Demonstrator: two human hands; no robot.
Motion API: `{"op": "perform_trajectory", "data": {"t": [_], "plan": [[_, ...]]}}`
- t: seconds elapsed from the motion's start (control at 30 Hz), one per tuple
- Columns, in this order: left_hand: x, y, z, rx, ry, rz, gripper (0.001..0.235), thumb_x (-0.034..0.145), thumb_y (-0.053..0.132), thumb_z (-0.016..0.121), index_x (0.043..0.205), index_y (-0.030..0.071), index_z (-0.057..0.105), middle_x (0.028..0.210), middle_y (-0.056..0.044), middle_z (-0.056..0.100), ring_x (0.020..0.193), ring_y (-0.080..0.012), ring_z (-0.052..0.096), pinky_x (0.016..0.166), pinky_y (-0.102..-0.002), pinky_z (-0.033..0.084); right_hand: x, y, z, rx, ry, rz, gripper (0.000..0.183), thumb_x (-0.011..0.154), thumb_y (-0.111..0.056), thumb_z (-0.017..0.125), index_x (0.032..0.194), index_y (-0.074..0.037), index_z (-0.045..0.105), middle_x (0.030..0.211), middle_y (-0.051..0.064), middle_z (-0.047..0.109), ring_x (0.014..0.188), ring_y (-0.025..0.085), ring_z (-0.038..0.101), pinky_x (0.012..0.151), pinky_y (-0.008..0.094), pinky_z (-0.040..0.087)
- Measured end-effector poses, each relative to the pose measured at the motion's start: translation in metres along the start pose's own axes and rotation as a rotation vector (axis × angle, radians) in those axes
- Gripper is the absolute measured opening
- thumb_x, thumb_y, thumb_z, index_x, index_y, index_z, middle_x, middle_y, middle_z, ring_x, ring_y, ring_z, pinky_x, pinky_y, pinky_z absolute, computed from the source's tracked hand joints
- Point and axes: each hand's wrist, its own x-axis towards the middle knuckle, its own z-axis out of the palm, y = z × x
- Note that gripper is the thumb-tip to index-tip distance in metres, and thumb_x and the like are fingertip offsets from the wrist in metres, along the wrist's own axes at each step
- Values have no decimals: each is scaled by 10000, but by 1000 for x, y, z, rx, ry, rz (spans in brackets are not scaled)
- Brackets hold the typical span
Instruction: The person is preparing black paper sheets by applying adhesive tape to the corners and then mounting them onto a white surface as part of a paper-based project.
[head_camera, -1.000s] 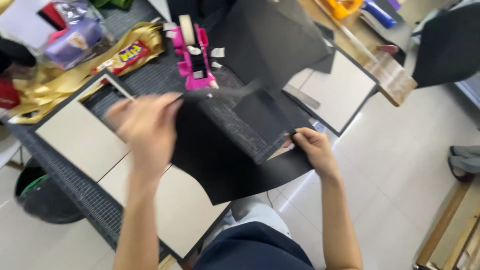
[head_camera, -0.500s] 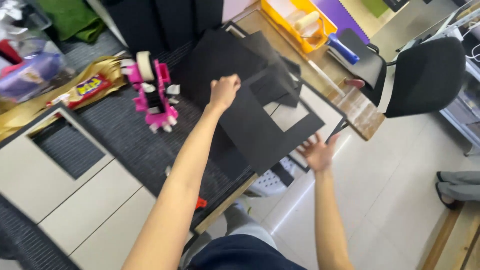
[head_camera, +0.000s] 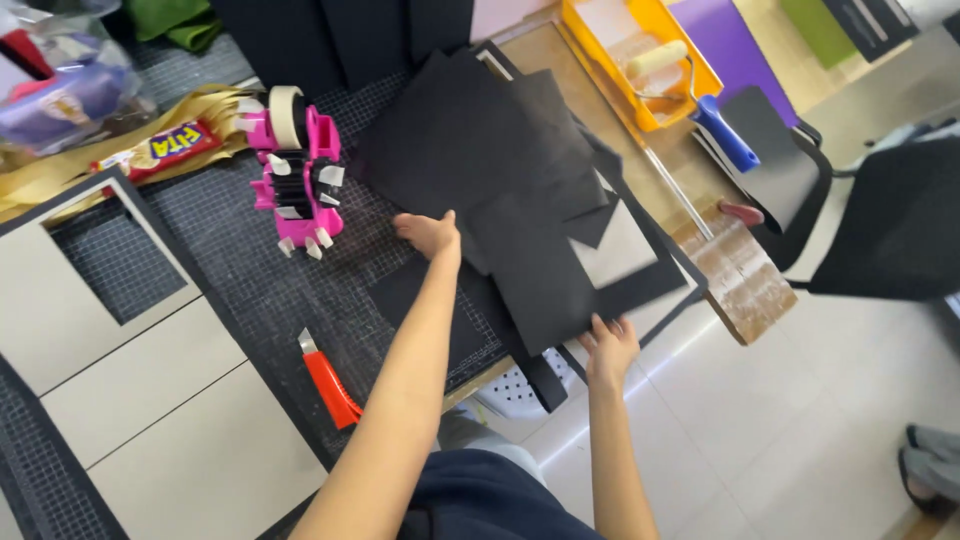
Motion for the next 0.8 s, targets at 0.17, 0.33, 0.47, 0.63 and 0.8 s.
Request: {"op": "perform_trajectory", "data": {"t": [0.17,0.33,0.47,0.63,0.8], "plan": [[3,-6,-17,86,-31,230,260,917,167,709,1067,-4,583,948,-221,688,901,-407,718,656,-434,645,-16,10,-28,104,97,103,574,938,-18,663,1433,-47,374,987,61,522,861,177,628,713,380,596],[-16,19,-79,423,-57,519,281,1011,204,546,850,21,685,760,-205,713,758,-369,744,589,-443,636,5,32,-52,294,16,207,417,943,-15,647,1281,-104,420,928,-31,509,814,108,648,694,192,584],[-39,41,-151,565,-6,833,330,1056,226,470,890,10,658,753,-195,719,691,-380,741,558,-481,624,46,64,-59,413,-67,245,221,969,-70,648,1077,-150,472,908,-46,619,790,79,695,633,127,592],[-53,5,-247,151,43,899,298,1048,154,545,806,-18,569,651,-254,611,714,-485,666,525,-505,528,15,16,-15,288,-189,332,173,1010,-303,605,995,-160,509,942,8,664,861,153,707,716,222,626],[-62,-68,-350,115,72,663,365,1045,203,621,758,-6,538,632,-237,587,676,-428,669,544,-414,486,-14,1,16,-66,-509,399,625,1053,-650,354,894,-111,627,747,112,668,662,212,664,576,287,546]]}}
